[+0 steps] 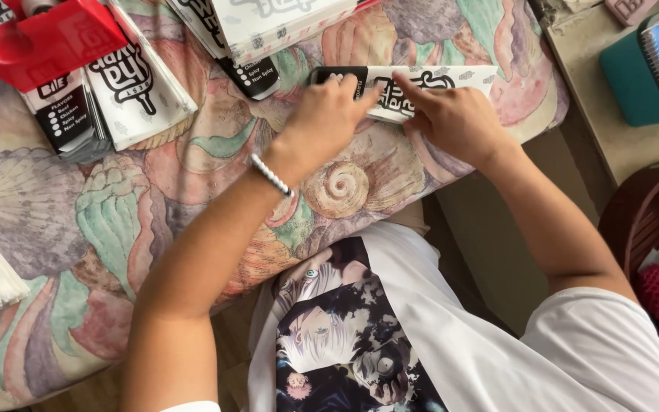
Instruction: Folding and stacking printed label sheets for packaging
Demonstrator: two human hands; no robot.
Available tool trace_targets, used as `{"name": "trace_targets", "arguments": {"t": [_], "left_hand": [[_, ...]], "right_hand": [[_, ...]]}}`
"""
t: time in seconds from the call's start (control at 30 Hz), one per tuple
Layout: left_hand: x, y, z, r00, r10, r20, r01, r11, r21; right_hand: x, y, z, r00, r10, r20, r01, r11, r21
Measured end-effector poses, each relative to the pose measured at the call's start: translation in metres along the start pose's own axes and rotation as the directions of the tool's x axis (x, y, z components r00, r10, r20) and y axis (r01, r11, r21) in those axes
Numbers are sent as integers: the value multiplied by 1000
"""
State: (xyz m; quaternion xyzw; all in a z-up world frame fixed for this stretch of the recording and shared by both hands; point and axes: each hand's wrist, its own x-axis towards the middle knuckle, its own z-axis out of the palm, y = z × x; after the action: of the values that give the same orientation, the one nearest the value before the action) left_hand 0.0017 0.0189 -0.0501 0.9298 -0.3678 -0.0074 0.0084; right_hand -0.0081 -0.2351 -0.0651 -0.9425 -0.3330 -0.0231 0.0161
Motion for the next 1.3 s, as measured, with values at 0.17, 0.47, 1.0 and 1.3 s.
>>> {"name": "trace_targets", "arguments": {"t": [0.17,0.47,1.0,1.3], "left_hand": [[27,-22,26,999,10,-46,-13,997,-71],[30,-40,4,997,52,50,-44,987,-152],[32,-14,39,996,60,-60,-66,993,-97],[25,-17,33,997,52,63,-43,989,-144]], "right_hand": [[20,12,0,989,24,145,-17,999,-45],[55,11,-28,843,117,526,-154,988,28],[60,6,-34,803,103,587,-206,972,111],[47,10,-53,734,202,649,-312,948,58]]}}
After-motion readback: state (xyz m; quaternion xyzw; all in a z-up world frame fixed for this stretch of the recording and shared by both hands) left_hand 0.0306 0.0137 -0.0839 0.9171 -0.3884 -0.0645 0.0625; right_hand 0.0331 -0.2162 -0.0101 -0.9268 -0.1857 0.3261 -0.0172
